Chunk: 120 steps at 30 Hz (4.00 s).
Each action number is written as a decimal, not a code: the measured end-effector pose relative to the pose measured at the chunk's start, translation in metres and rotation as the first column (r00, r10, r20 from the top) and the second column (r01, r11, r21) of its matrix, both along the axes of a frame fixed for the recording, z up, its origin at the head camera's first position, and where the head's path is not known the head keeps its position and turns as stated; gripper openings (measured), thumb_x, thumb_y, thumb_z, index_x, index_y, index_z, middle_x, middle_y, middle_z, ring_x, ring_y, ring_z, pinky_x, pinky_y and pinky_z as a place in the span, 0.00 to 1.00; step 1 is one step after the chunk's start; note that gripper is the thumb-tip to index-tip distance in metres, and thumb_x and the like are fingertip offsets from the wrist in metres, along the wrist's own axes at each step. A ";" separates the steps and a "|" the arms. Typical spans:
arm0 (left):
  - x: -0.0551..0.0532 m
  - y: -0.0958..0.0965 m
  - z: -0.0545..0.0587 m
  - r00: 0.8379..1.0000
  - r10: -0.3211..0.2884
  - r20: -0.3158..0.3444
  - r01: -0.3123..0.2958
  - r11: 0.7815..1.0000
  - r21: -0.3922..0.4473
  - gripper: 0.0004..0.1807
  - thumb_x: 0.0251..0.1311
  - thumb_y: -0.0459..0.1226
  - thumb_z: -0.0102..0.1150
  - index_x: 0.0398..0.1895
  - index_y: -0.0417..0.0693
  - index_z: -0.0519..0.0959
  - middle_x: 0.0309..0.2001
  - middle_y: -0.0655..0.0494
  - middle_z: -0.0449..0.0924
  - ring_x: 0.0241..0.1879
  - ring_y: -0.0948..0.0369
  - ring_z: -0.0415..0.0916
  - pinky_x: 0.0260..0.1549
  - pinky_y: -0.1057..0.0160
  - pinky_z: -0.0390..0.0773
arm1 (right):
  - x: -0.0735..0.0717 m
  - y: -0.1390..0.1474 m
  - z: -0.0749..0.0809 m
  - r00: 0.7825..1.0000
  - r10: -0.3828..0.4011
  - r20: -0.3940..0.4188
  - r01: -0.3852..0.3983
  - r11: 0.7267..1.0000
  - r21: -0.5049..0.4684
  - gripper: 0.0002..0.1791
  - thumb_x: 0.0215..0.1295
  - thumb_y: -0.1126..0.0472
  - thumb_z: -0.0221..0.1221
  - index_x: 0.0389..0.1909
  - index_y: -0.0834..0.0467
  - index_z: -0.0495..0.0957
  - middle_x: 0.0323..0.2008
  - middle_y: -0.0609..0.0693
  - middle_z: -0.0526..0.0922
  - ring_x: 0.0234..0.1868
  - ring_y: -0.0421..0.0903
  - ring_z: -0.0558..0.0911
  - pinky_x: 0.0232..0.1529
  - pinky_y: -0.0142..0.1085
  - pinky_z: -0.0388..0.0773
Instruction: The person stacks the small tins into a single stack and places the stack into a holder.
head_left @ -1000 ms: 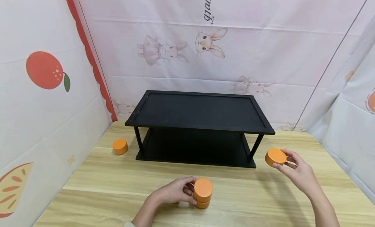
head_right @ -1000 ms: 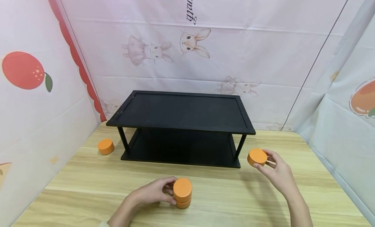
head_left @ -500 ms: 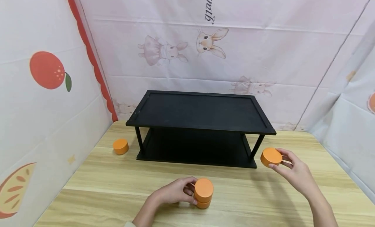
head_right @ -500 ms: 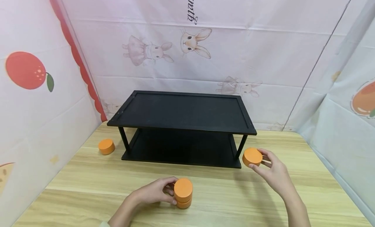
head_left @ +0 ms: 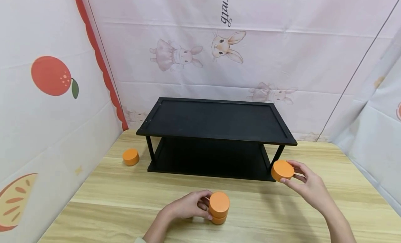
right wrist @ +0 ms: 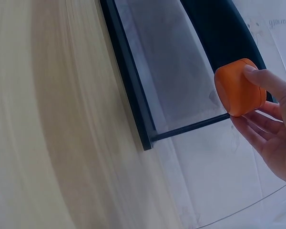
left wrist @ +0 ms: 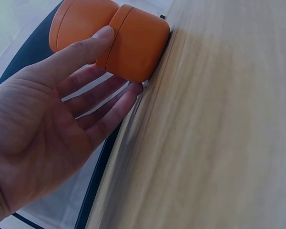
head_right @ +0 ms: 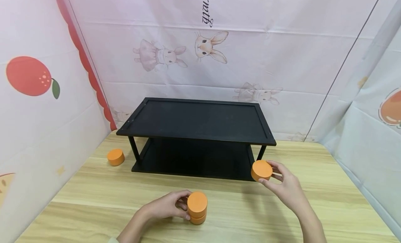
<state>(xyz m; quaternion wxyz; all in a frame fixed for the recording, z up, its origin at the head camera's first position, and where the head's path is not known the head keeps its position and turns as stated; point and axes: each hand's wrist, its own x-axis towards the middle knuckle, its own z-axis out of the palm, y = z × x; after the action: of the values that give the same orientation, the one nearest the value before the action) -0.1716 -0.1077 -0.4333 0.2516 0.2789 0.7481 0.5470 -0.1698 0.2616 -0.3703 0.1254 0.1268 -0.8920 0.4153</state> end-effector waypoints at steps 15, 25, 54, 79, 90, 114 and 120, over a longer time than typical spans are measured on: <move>0.000 0.001 -0.002 1.000 -0.004 -0.008 0.004 1.000 -0.002 0.26 0.49 0.31 0.68 0.52 0.47 0.72 0.45 0.60 0.73 0.44 0.65 0.73 0.43 0.68 0.74 | 0.003 -0.012 0.000 0.999 0.036 -0.007 -0.036 0.999 0.005 0.34 0.52 0.56 0.68 0.58 0.63 0.67 0.53 0.58 0.73 0.45 0.25 0.69 0.42 0.28 0.76; 0.001 0.000 -0.001 1.000 -0.009 -0.029 0.009 1.000 0.000 0.25 0.49 0.31 0.68 0.52 0.47 0.72 0.45 0.61 0.73 0.45 0.65 0.73 0.43 0.68 0.74 | 0.006 -0.025 0.005 0.997 0.076 -0.004 -0.076 0.997 -0.019 0.34 0.51 0.57 0.68 0.58 0.62 0.67 0.51 0.57 0.73 0.47 0.35 0.75 0.40 0.27 0.76; 0.002 0.001 0.002 1.000 0.003 -0.002 -0.003 1.000 -0.005 0.25 0.49 0.31 0.67 0.52 0.48 0.72 0.46 0.60 0.73 0.45 0.63 0.72 0.43 0.67 0.74 | 0.011 -0.049 0.006 0.985 0.167 -0.037 -0.169 0.985 -0.042 0.34 0.47 0.61 0.70 0.56 0.62 0.69 0.48 0.55 0.75 0.46 0.45 0.77 0.42 0.31 0.77; 0.001 0.001 0.001 1.000 0.001 -0.014 -0.001 1.000 -0.014 0.26 0.49 0.31 0.67 0.53 0.47 0.72 0.46 0.60 0.73 0.45 0.64 0.72 0.43 0.68 0.74 | 0.010 -0.069 0.001 0.969 0.243 -0.051 -0.247 0.963 -0.106 0.33 0.47 0.60 0.70 0.55 0.62 0.70 0.48 0.53 0.75 0.45 0.42 0.78 0.45 0.30 0.75; 0.001 0.002 -0.001 1.000 0.004 -0.030 -0.004 1.000 -0.018 0.26 0.48 0.31 0.68 0.52 0.47 0.72 0.45 0.61 0.73 0.45 0.65 0.73 0.43 0.68 0.74 | 0.013 -0.073 0.001 0.960 0.267 -0.085 -0.275 0.956 -0.102 0.32 0.47 0.61 0.70 0.55 0.61 0.70 0.47 0.51 0.76 0.45 0.41 0.77 0.45 0.29 0.75; 0.001 0.001 0.002 1.000 0.006 0.007 -0.006 1.000 -0.017 0.25 0.48 0.30 0.67 0.51 0.47 0.72 0.45 0.59 0.73 0.45 0.63 0.73 0.43 0.67 0.75 | 0.017 -0.084 0.006 0.938 0.338 -0.083 -0.346 0.932 -0.112 0.32 0.48 0.57 0.69 0.55 0.61 0.70 0.47 0.49 0.75 0.45 0.43 0.77 0.46 0.32 0.74; 0.001 0.002 0.001 1.000 0.004 -0.001 -0.004 1.000 -0.014 0.25 0.48 0.29 0.67 0.52 0.47 0.72 0.45 0.60 0.73 0.45 0.64 0.73 0.42 0.67 0.75 | 0.016 -0.086 0.006 0.933 0.350 -0.088 -0.358 0.927 -0.113 0.32 0.49 0.58 0.69 0.55 0.59 0.70 0.47 0.48 0.75 0.45 0.43 0.77 0.46 0.32 0.74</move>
<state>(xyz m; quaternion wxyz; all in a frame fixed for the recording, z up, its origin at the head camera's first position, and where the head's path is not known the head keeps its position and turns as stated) -0.1703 -0.1053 -0.4319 0.2523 0.2759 0.7525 0.5422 -0.1534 0.1759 -0.3639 0.0856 0.2911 -0.8215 0.4828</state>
